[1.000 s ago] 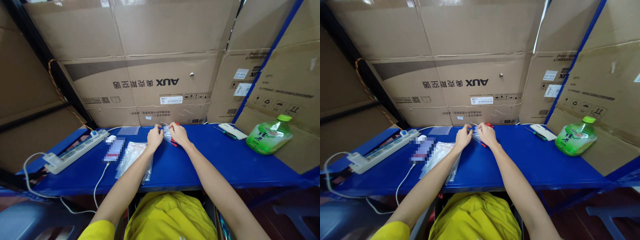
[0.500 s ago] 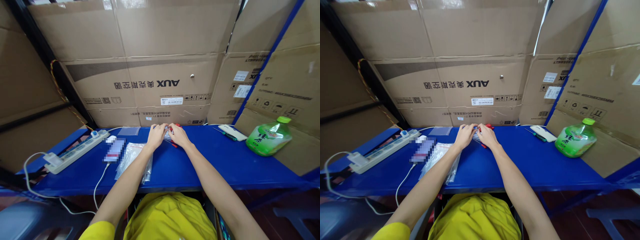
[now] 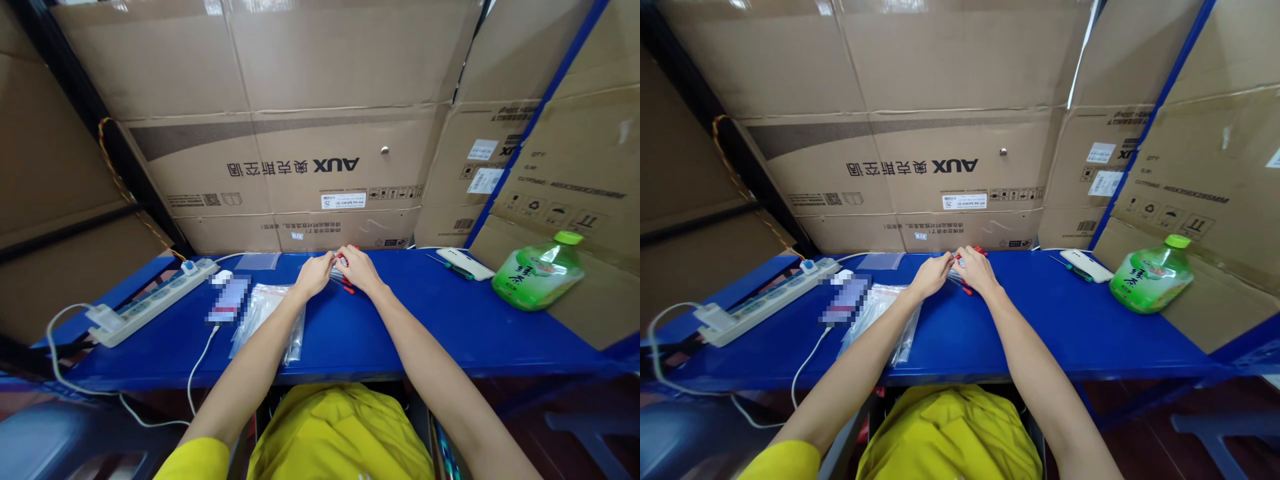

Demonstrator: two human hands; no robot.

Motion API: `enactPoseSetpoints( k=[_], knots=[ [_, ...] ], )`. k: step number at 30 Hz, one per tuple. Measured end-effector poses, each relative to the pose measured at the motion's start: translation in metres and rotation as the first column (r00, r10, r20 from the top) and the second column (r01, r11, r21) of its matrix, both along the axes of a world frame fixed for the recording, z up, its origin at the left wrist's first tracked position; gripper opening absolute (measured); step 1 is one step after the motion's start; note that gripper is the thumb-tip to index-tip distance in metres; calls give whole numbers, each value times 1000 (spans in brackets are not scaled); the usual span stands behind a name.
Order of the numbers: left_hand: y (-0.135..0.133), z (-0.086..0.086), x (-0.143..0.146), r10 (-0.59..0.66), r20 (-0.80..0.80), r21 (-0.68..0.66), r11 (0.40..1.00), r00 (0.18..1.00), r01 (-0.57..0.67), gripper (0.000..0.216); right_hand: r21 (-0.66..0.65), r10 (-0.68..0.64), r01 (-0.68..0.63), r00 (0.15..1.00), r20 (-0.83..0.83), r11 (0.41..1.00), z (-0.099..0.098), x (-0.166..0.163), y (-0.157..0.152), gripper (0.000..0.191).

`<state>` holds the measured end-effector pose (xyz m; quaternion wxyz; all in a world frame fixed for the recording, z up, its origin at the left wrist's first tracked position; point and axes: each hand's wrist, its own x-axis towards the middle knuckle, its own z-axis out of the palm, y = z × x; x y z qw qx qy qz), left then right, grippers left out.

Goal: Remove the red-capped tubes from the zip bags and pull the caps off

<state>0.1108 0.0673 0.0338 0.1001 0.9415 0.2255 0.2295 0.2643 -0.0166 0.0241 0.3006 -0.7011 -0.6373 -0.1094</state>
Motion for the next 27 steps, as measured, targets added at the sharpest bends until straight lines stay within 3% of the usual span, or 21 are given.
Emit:
enactPoseSetpoints(
  k=[17,22,27],
  knots=[
    [7,-8,5,84,-54,39,996,995,-82,39,-76,-113,126,981,155,989,3,-9,2,21],
    [9,-10,5,116,49,-90,990,992,-111,41,2,-37,37,994,99,999,6,-9,-3,28],
    [11,-11,9,76,175,-289,957,982,-22,43,9,29,-30,995,94,1000,1,-6,-1,28]
  ],
)
